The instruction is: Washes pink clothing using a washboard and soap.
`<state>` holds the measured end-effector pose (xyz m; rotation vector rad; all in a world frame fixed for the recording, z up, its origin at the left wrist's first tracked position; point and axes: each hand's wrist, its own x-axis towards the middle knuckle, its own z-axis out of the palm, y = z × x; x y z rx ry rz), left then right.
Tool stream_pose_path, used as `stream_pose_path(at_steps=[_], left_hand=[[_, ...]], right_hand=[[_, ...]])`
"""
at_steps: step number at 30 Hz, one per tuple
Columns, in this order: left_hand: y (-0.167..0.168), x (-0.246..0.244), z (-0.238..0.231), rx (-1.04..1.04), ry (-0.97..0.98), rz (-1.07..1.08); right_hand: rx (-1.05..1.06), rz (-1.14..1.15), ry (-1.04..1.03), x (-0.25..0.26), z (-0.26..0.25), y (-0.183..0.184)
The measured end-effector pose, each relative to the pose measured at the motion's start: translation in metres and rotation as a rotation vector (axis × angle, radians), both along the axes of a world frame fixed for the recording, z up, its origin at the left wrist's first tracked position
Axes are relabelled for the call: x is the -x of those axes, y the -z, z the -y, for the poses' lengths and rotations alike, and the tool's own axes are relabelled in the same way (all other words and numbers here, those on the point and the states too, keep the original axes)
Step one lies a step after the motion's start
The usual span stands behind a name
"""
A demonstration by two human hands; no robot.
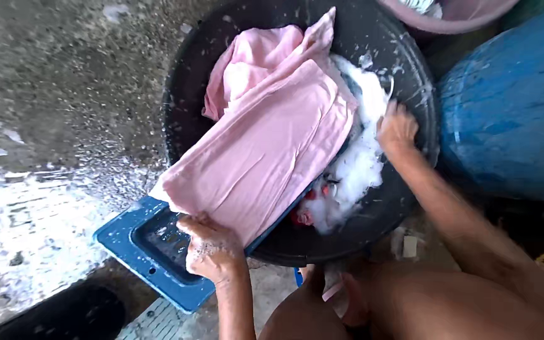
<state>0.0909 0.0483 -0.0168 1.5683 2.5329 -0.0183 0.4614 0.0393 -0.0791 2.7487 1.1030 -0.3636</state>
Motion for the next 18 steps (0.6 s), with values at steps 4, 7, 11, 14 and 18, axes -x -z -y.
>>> stream_pose_path(at_steps=[4, 7, 11, 14, 18], left_hand=[[-0.003, 0.003, 0.002, -0.003, 0.02, 0.028], [-0.002, 0.004, 0.002, 0.009, 0.019, 0.039], [-0.001, 0.002, 0.001, 0.01, 0.013, 0.056], [0.001, 0.005, 0.005, -0.019, 0.04, 0.03], [-0.001, 0.006, 0.008, -0.002, 0.062, 0.006]], right_hand=[[0.11, -0.495, 0.129, 0.055, 0.062, 0.02], [-0.101, -1.074, 0.43, 0.026, 0.067, 0.004], [-0.449, -1.274, 0.222, 0.074, 0.022, -0.084], [-0.545, -0.925, -0.575, 0.2, 0.001, -0.092], [-0.644, -0.653, -0.949, 0.227, -0.01, -0.02]])
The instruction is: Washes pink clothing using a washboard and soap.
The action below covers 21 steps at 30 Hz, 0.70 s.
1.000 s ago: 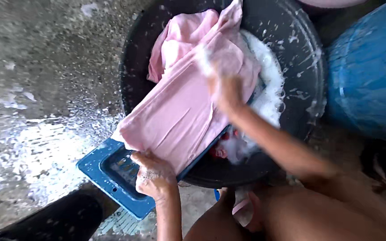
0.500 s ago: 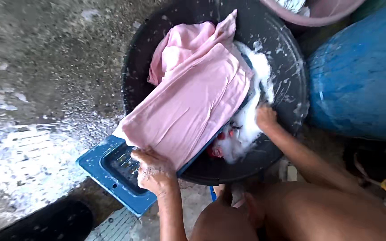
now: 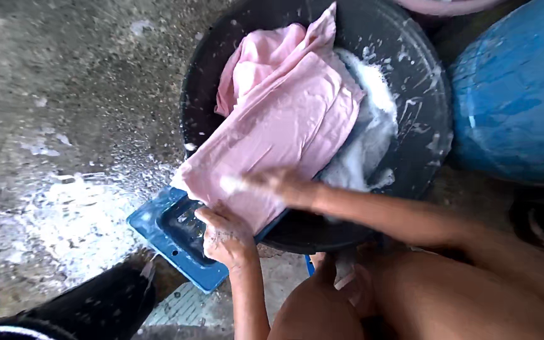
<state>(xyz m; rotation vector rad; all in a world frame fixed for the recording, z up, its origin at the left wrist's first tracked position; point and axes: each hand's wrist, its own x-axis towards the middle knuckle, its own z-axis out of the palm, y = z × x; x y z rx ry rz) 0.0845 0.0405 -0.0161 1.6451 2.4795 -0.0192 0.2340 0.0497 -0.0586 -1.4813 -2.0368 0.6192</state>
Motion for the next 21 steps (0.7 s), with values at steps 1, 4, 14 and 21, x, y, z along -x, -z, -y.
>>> stream_pose_path(at_steps=[1, 4, 14, 21], left_hand=[[0.001, -0.001, -0.001, 0.008, -0.011, -0.004], [0.003, -0.007, -0.005, -0.018, -0.023, -0.025], [0.002, -0.003, -0.002, 0.003, 0.018, -0.048], [0.005, -0.004, -0.003, -0.058, 0.007, -0.053]], right_hand=[[0.058, 0.073, 0.169, -0.036, -0.011, 0.014], [0.401, 0.356, 0.664, -0.162, -0.066, 0.027], [-0.151, -0.096, 0.197, -0.022, -0.062, 0.026], [0.16, 0.219, 0.629, -0.083, -0.09, -0.01]])
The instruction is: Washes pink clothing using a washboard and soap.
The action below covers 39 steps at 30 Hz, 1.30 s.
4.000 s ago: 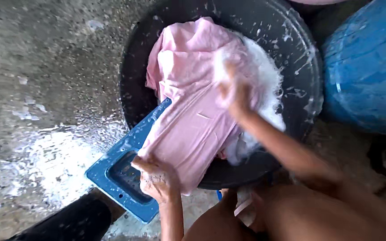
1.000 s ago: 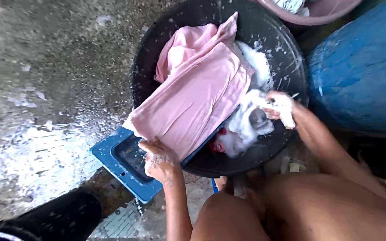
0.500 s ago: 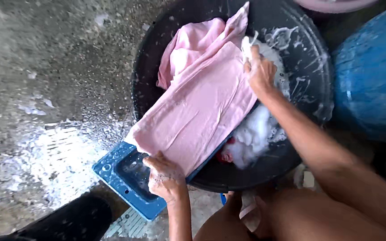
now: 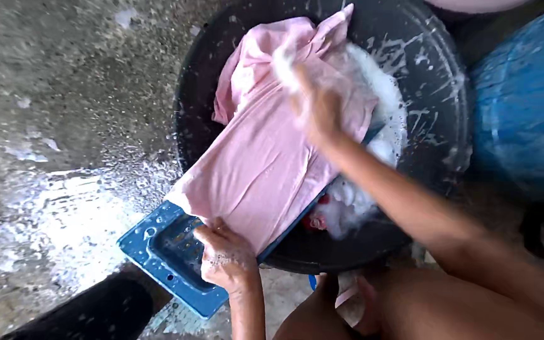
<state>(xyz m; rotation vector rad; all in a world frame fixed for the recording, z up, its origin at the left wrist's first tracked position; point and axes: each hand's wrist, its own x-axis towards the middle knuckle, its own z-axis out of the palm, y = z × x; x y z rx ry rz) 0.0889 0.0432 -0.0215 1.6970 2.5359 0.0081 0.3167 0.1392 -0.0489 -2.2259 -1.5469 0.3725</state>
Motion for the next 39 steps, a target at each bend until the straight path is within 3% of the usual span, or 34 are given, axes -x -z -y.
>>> stream_pose_path(at_steps=[2, 4, 6, 8, 10, 11, 13, 15, 16, 18, 21, 23, 25, 27, 29, 31, 33, 35, 37, 39], left_hand=[[-0.002, 0.003, 0.0, -0.007, 0.022, -0.019], [-0.004, 0.004, 0.001, 0.008, 0.051, -0.04], [-0.003, 0.002, 0.001, 0.015, 0.048, -0.04], [0.0, 0.004, 0.001, -0.075, 0.088, -0.021], [0.007, 0.005, -0.001, -0.213, 0.148, 0.031], [0.011, 0.006, -0.001, -0.276, 0.189, 0.058], [0.018, 0.012, 0.0, -0.365, 0.265, 0.049], [0.022, 0.016, -0.001, -0.418, 0.307, 0.003], [0.022, 0.017, 0.0, -0.398, 0.308, -0.004], [0.023, 0.019, 0.002, -0.338, 0.302, 0.015], [0.023, 0.017, -0.004, -0.336, 0.295, 0.04], [0.024, 0.016, -0.005, -0.348, 0.303, 0.04], [0.024, 0.017, -0.003, -0.34, 0.32, 0.058], [0.025, 0.021, -0.002, -0.339, 0.339, 0.09], [0.024, 0.024, -0.001, -0.354, 0.376, 0.128], [0.017, 0.027, -0.002, -0.319, 0.404, 0.212], [0.011, 0.034, -0.002, -0.317, 0.458, 0.319], [0.0, 0.041, -0.007, -0.279, 0.465, 0.388], [-0.011, 0.039, -0.012, -0.23, 0.455, 0.468], [-0.025, 0.031, -0.019, -0.17, 0.378, 0.662]], right_hand=[[-0.267, -0.213, -0.304, 0.091, 0.063, -0.001], [-0.312, -0.276, -0.477, 0.098, 0.089, 0.01], [-0.136, -0.125, -0.33, 0.028, 0.073, 0.029], [0.21, 0.071, -0.04, -0.053, 0.041, 0.035], [0.314, 0.11, 0.14, -0.078, 0.017, 0.02], [0.277, 0.08, 0.137, -0.061, 0.016, 0.005], [-0.02, -0.058, -0.092, 0.023, 0.043, -0.013], [-0.341, -0.201, -0.444, 0.105, 0.061, -0.002], [-0.393, -0.249, -0.558, 0.119, 0.062, 0.007], [-0.339, -0.153, -0.503, 0.079, 0.04, 0.027], [0.162, 0.136, -0.08, -0.052, -0.017, 0.034], [0.301, 0.143, 0.152, -0.093, -0.036, 0.02], [0.189, 0.072, 0.125, -0.048, -0.012, -0.004], [-0.115, -0.064, -0.178, 0.048, 0.046, -0.007], [-0.284, -0.164, -0.444, 0.091, 0.082, 0.011], [-0.193, -0.08, -0.379, 0.041, 0.076, 0.03], [0.178, 0.077, -0.086, -0.053, 0.049, 0.035], [0.38, 0.125, 0.159, -0.12, 0.034, 0.031], [0.294, 0.015, 0.269, -0.133, 0.044, 0.019], [0.1, -0.364, 0.268, -0.11, 0.062, 0.001]])
